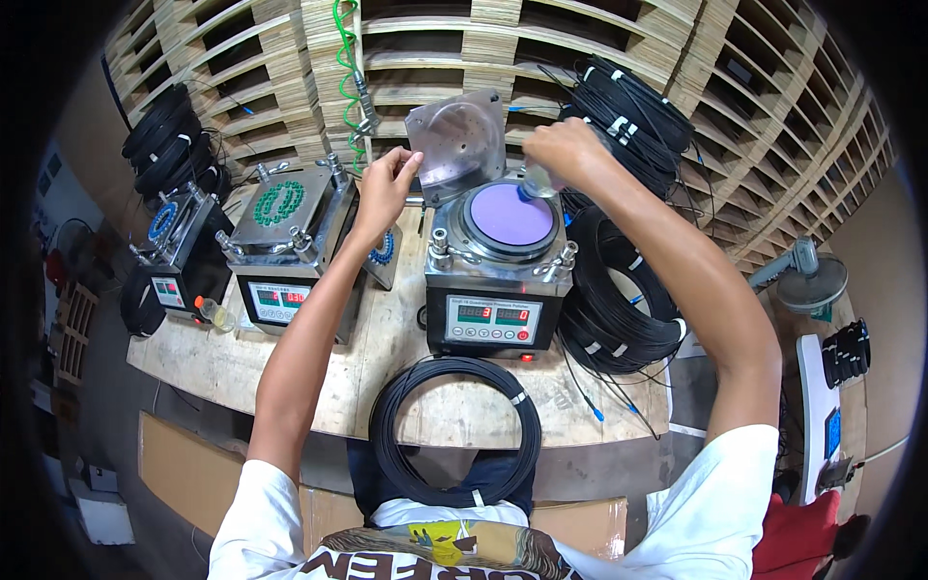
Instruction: Assembling and testing coils of black cable using industrial machines at a workbench.
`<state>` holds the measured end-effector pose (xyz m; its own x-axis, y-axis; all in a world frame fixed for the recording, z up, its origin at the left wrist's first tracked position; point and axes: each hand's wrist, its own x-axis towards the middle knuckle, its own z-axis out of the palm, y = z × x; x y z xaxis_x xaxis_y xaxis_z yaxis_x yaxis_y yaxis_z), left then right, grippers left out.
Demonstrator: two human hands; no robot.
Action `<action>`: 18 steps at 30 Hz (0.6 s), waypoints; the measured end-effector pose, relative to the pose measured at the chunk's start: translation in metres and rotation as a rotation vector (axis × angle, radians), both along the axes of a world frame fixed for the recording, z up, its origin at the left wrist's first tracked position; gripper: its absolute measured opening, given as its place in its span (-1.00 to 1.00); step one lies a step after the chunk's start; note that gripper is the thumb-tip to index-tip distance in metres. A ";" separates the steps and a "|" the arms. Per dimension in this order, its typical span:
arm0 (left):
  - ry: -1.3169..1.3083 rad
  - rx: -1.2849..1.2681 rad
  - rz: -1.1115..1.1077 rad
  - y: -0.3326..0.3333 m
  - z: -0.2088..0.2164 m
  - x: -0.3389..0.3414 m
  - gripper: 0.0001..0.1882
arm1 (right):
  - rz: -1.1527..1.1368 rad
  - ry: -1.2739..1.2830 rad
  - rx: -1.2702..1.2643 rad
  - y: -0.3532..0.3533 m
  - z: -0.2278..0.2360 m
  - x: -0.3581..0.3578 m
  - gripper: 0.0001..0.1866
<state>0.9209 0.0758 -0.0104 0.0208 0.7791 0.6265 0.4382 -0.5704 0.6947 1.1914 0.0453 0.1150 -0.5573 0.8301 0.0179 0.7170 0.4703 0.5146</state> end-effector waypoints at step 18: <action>0.279 -0.172 -0.136 -0.063 -0.067 -0.031 -0.67 | -0.180 0.516 -0.285 -0.069 -0.019 0.035 -0.24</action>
<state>0.8903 0.0126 -0.0779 0.2839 0.8511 0.4416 0.5527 -0.5216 0.6500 1.2260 -0.0237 0.0957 -0.3865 0.9222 0.0110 0.9210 0.3865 -0.0478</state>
